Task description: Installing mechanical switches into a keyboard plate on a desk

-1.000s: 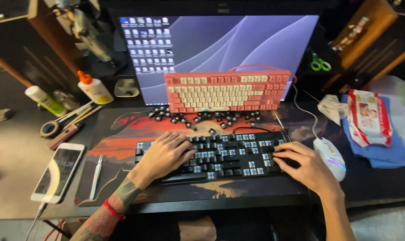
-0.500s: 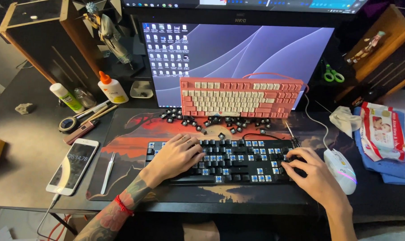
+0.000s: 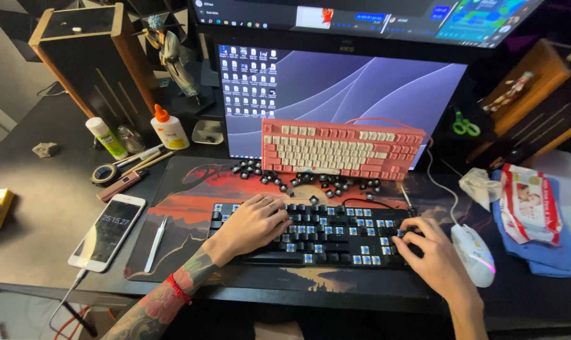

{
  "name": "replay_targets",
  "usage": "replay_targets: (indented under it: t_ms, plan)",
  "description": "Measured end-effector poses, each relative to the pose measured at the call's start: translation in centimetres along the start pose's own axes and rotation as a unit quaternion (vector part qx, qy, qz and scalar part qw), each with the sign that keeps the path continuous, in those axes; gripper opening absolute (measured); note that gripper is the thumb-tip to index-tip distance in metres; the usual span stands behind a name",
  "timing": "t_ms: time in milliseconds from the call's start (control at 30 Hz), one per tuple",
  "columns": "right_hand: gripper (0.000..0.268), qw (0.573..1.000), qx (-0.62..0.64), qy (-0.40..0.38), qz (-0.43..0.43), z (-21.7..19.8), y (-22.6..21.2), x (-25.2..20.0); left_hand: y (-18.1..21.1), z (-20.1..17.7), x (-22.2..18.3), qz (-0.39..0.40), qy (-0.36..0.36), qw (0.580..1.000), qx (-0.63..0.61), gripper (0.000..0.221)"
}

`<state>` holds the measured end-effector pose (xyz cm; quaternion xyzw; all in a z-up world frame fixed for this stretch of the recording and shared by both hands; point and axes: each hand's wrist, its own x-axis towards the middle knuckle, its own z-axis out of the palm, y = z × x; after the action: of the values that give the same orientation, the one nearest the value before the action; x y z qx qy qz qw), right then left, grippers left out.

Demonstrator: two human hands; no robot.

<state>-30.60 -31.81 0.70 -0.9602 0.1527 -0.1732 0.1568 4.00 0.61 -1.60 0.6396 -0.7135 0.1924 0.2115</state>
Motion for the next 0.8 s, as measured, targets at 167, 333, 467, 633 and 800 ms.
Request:
replay_targets:
  t_ms: [167,333,467,633,800]
  plan:
    - [0.034,0.998,0.018,-0.027,0.045,0.1,-0.1,0.2,0.2,-0.3,0.2,0.004,-0.003,1.0,-0.002,0.02]
    - [0.027,0.999,-0.035,0.01,-0.015,-0.4,-1.3,1.6,0.1,-0.2,0.4,0.002,-0.01,1.0,0.001,0.018]
    - [0.024,0.998,-0.048,-0.036,0.032,-1.6,-3.7,3.8,0.2,-0.2,0.6,0.015,0.022,1.0,0.014,0.019]
    - [0.019,0.995,-0.062,-0.074,0.036,-1.6,-4.6,8.2,0.3,-0.2,0.5,0.011,0.019,1.0,0.011,0.019]
    - [0.03,0.977,-0.08,-0.174,0.092,1.6,-2.0,14.1,0.5,-0.5,0.7,0.007,0.019,1.0,0.017,0.019]
